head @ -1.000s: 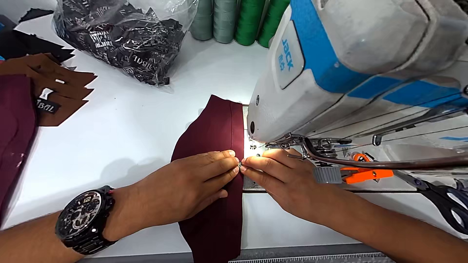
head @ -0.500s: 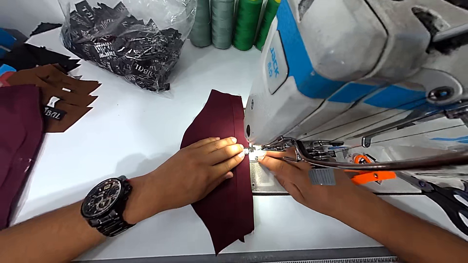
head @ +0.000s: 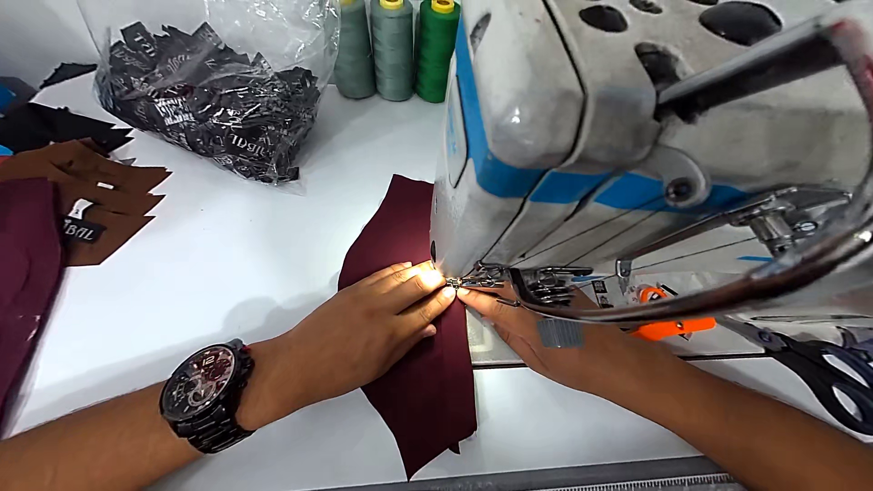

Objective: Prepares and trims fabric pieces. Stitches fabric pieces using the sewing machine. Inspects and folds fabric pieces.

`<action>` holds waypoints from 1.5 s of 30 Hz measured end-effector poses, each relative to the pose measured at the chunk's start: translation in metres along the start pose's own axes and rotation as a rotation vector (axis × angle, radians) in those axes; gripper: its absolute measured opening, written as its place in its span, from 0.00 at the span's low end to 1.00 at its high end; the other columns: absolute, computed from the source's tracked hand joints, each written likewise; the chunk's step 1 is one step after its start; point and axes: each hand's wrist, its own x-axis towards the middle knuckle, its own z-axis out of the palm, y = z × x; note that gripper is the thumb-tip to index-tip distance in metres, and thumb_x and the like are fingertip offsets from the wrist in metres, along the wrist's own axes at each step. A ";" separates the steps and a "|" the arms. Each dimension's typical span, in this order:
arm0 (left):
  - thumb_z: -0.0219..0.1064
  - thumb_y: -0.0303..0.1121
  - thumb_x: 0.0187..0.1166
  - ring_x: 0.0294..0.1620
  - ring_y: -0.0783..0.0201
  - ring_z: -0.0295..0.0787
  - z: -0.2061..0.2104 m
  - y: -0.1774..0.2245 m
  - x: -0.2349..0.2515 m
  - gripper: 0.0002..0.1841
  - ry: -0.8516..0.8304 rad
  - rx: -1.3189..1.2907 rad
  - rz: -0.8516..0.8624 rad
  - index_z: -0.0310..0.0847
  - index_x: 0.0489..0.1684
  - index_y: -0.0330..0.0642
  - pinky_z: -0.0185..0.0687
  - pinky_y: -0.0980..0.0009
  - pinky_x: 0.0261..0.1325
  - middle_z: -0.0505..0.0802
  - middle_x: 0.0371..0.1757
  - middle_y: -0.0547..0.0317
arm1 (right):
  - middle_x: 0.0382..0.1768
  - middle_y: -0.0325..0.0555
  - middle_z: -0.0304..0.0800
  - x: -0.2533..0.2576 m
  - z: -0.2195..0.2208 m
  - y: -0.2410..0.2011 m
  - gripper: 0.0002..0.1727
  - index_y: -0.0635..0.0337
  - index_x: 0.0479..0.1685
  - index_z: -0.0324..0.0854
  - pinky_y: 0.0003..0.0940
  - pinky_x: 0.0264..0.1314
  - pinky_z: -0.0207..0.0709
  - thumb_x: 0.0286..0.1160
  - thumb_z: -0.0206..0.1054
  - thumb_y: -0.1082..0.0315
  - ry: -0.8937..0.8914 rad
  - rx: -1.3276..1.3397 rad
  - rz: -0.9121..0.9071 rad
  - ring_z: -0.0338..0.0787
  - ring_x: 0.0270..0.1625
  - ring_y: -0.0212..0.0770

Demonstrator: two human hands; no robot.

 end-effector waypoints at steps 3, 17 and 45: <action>0.50 0.41 0.90 0.77 0.59 0.80 0.000 0.000 0.001 0.22 -0.002 -0.020 -0.012 0.86 0.70 0.44 0.68 0.67 0.85 0.90 0.69 0.54 | 0.44 0.41 0.93 0.000 0.001 0.000 0.21 0.48 0.58 0.93 0.44 0.52 0.85 0.82 0.52 0.61 -0.016 0.005 0.024 0.92 0.52 0.43; 0.50 0.43 0.90 0.78 0.60 0.80 -0.001 -0.002 0.001 0.22 -0.006 -0.064 -0.032 0.87 0.69 0.49 0.68 0.68 0.84 0.90 0.69 0.55 | 0.38 0.40 0.92 0.001 0.001 -0.002 0.20 0.49 0.54 0.93 0.41 0.49 0.86 0.81 0.52 0.62 -0.006 -0.011 0.026 0.93 0.48 0.42; 0.51 0.51 0.91 0.83 0.59 0.74 -0.001 -0.009 -0.002 0.23 -0.023 -0.090 0.025 0.88 0.70 0.57 0.65 0.62 0.88 0.88 0.73 0.56 | 0.32 0.36 0.91 0.003 0.000 0.004 0.19 0.47 0.47 0.95 0.35 0.34 0.84 0.78 0.54 0.61 0.084 0.014 -0.004 0.93 0.38 0.37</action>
